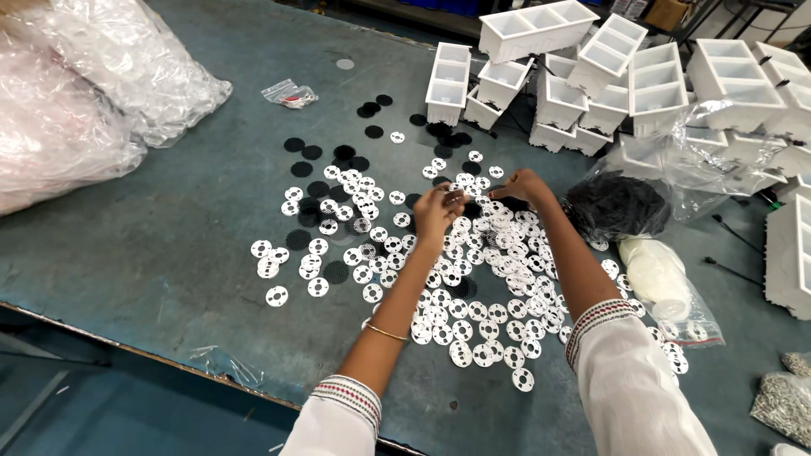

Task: The person picks white perforated plastic discs and black round foam pads from a workbench, presses a foam pad onto each disc to assemble the pair, and sets the assembled pieces aside on the table. They occasionally reach into a plastic bag to grab more black pads and sort through scattered discs.

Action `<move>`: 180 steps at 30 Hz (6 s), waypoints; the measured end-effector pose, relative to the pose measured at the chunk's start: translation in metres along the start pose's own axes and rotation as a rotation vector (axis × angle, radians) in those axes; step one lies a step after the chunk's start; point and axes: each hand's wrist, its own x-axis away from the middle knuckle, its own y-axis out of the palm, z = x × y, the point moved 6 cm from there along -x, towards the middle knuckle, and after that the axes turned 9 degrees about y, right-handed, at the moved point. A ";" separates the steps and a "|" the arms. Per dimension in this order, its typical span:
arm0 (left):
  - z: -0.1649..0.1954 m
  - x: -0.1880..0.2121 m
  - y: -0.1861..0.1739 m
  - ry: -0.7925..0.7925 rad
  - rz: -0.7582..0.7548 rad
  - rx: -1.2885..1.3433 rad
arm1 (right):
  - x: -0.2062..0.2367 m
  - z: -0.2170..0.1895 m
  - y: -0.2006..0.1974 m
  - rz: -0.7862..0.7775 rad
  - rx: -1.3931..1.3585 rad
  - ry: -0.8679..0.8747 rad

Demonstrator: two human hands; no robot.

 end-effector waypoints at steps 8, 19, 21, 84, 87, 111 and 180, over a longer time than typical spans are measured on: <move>0.005 0.017 -0.019 -0.367 0.065 0.482 | 0.012 -0.008 0.003 -0.022 -0.137 -0.214; -0.015 0.034 -0.026 -0.309 -0.046 0.404 | 0.031 -0.021 -0.013 -0.237 -0.657 -0.375; -0.020 0.039 -0.025 -0.374 -0.019 0.468 | 0.047 -0.031 -0.006 -0.277 -0.670 -0.396; 0.003 0.025 -0.063 -0.514 0.102 0.403 | 0.135 -0.111 0.043 -0.122 -0.100 -0.819; 0.000 0.013 -0.066 -0.436 -0.014 0.553 | 0.179 -0.118 0.035 0.255 -0.061 -1.094; 0.016 -0.012 -0.112 -0.206 0.201 0.382 | 0.219 -0.051 0.111 -0.072 0.123 -0.842; -0.010 0.032 -0.046 -0.454 -0.071 0.184 | 0.172 0.040 0.112 -0.177 -0.110 -0.322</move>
